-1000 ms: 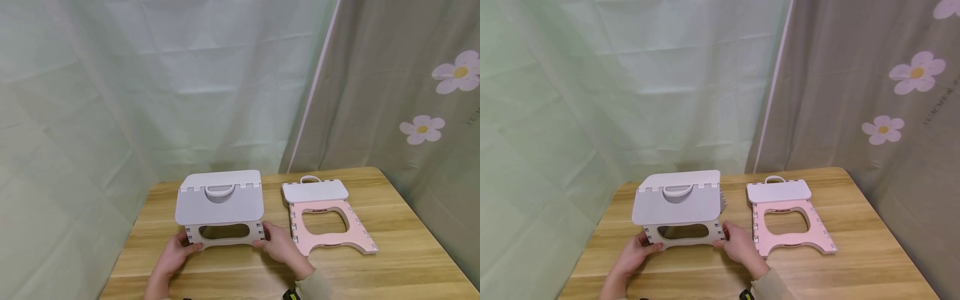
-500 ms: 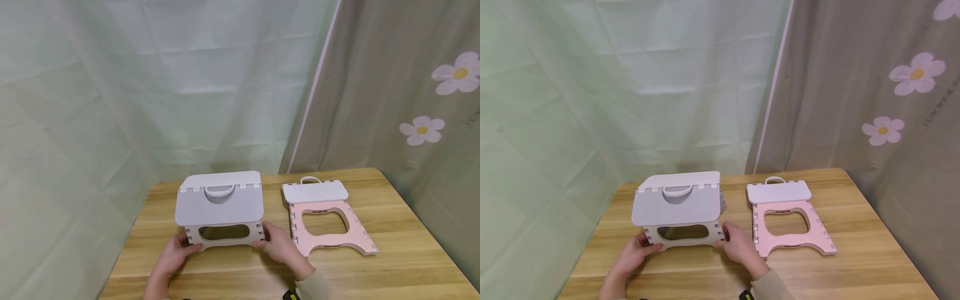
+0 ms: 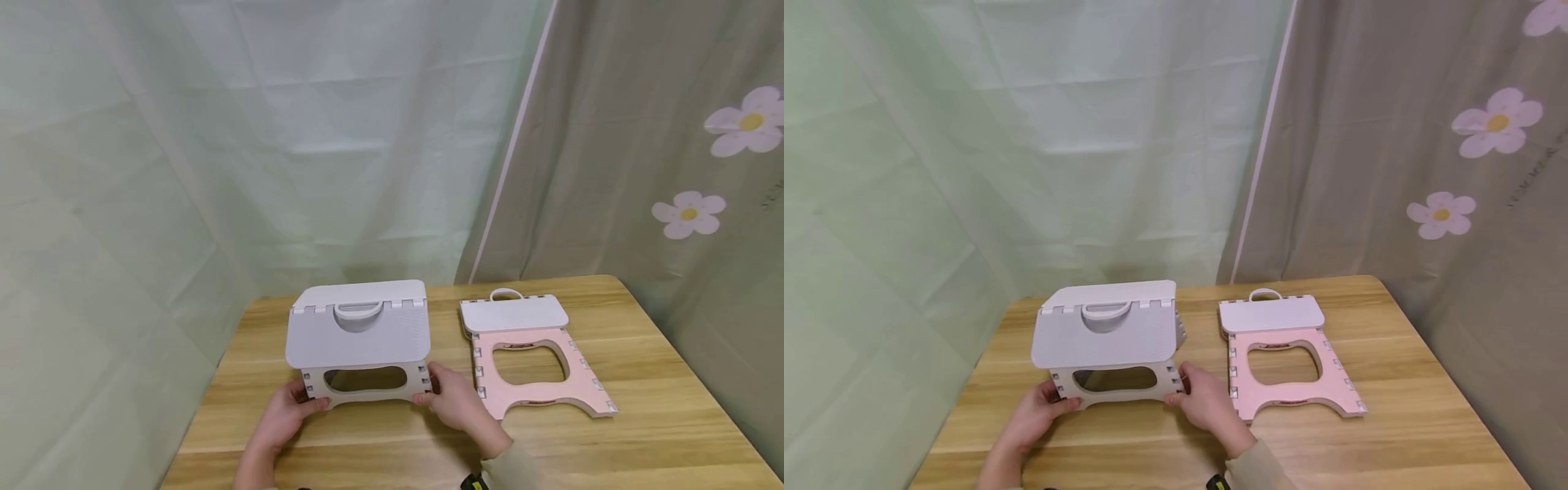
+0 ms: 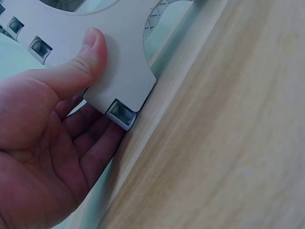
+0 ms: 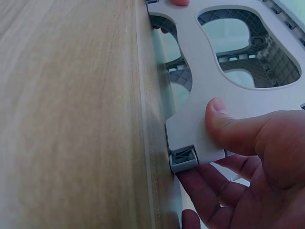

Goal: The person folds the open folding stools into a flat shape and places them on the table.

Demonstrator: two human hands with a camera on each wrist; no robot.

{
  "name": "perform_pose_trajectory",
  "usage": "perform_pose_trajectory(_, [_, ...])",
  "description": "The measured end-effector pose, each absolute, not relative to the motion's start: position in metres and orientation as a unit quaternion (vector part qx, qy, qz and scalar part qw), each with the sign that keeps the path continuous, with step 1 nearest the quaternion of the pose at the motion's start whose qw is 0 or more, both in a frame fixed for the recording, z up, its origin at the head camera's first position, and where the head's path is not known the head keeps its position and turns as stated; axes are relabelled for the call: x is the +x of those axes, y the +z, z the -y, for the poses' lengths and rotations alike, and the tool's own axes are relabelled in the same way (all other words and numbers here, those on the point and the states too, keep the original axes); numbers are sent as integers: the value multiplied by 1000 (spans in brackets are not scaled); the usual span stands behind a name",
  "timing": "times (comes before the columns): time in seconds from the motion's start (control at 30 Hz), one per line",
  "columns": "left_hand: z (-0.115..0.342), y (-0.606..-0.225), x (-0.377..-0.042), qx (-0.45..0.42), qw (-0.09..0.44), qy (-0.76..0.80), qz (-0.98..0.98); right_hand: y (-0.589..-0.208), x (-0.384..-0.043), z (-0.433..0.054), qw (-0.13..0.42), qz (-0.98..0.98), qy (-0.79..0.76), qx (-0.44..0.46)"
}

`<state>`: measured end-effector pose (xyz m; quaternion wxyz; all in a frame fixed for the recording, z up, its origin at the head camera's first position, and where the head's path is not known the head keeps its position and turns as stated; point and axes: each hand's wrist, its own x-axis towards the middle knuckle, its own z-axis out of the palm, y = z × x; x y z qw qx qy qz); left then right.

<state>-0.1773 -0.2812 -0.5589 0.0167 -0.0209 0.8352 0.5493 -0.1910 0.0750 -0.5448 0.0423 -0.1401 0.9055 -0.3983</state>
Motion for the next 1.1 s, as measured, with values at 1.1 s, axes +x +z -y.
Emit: perform_pose_trajectory(1.1, [276,-558,-176,-22,19,565,-824,-548,-191,-75,39,-912,-388,-131])
